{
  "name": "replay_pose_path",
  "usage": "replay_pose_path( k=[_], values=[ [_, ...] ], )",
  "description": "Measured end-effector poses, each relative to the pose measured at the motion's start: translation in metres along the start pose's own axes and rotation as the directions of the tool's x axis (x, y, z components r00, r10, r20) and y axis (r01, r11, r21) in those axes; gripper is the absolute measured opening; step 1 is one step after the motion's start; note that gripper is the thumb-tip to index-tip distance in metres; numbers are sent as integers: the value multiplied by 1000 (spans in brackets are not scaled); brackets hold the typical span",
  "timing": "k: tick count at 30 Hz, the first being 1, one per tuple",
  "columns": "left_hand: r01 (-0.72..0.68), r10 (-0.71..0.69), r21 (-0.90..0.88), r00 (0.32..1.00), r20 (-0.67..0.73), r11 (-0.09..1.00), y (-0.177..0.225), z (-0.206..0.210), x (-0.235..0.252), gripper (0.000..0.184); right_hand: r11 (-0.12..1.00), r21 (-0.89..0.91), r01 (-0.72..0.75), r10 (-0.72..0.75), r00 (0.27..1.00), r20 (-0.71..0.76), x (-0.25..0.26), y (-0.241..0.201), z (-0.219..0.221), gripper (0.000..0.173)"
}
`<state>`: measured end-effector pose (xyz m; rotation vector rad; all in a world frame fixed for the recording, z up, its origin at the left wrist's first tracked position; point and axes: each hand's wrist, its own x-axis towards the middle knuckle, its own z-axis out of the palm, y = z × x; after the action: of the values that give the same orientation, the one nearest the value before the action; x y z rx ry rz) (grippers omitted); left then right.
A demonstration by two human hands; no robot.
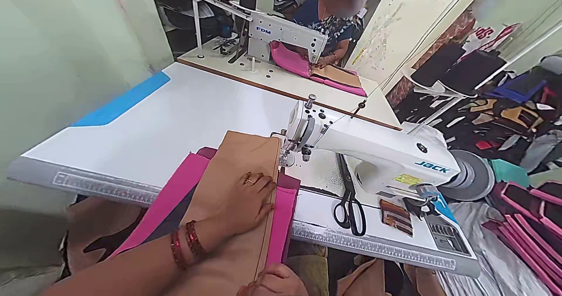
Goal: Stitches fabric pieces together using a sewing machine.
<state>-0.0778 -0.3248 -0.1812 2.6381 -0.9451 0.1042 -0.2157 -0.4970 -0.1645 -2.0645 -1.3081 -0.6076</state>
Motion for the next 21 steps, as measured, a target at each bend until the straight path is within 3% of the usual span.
replay_pose_path(
  k=[3,5,7,9,11,14,16,19,21],
  values=[
    [23,-22,-9,999,38,1000,2,-4,4,60,990,-139,-40,50,996,73,-8,19,-40,32],
    [27,-27,-11,999,43,1000,1,-5,5,59,902,-381,-204,186,979,-83,-16,51,-101,45],
    [17,-17,2,999,35,1000,1,-5,7,59,691,-563,-454,288,887,-361,-25,94,-179,42],
    [5,-5,7,1000,13,1000,1,-3,10,59,429,-601,-674,401,738,-542,-25,135,-259,43],
    [-6,7,13,999,-32,1000,1,-1,13,58,181,-512,-840,565,515,-645,-27,173,-321,52],
    [-7,7,28,999,-31,1000,1,-1,12,60,-100,-361,-927,715,186,-674,-43,213,-350,49],
    [7,-7,29,1000,-11,1000,1,-2,12,61,-127,-289,-949,667,134,-733,-53,210,-340,43],
    [12,-12,33,1000,2,999,1,-3,12,61,17,-148,-989,438,140,-888,-89,196,-304,42],
    [5,-3,54,999,-36,999,2,0,12,62,150,-46,-988,326,93,-941,-113,195,-272,43]
  ],
)
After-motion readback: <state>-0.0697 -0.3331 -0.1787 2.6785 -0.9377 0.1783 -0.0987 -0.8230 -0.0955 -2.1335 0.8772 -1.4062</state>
